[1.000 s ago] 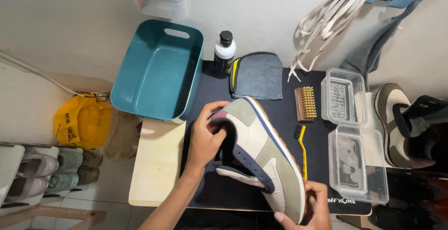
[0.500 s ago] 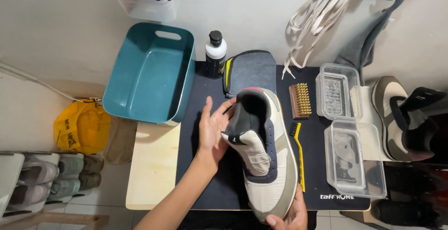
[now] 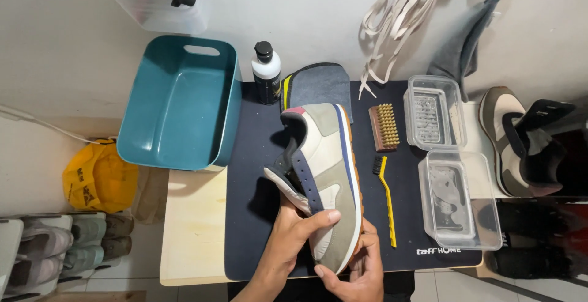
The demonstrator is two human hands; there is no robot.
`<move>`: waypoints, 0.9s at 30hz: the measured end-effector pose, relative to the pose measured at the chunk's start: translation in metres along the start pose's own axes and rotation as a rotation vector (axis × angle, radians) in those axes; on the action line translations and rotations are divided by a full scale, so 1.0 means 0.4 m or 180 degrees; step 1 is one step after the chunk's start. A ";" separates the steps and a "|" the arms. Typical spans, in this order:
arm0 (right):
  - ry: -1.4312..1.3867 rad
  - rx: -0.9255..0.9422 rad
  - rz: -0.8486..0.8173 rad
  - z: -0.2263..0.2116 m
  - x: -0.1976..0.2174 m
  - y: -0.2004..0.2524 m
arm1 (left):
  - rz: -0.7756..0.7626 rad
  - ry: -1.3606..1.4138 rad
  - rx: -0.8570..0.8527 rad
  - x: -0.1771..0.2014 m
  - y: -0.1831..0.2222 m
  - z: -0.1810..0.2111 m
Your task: Cleaning a sneaker by wiping the upper with a cloth and scrubbing the midsole with a brush.
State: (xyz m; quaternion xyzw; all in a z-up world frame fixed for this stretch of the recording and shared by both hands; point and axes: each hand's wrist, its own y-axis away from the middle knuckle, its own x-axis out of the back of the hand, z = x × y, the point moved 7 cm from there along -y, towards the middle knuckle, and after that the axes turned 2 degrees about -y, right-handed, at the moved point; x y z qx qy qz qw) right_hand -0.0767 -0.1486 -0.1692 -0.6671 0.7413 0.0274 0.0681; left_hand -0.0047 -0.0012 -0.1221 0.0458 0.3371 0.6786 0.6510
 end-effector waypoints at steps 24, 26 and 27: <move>0.3775 -0.0169 0.0886 -0.183 0.124 -0.384 | -0.0590 0.0148 -0.0612 0.154 -0.070 -0.202; 0.3781 -0.0059 0.0797 -0.183 0.106 -0.407 | -0.0589 0.0055 -0.0620 0.158 -0.066 -0.204; 0.3779 0.0044 0.0704 -0.184 0.093 -0.419 | -0.0581 -0.0045 -0.0622 0.160 -0.063 -0.206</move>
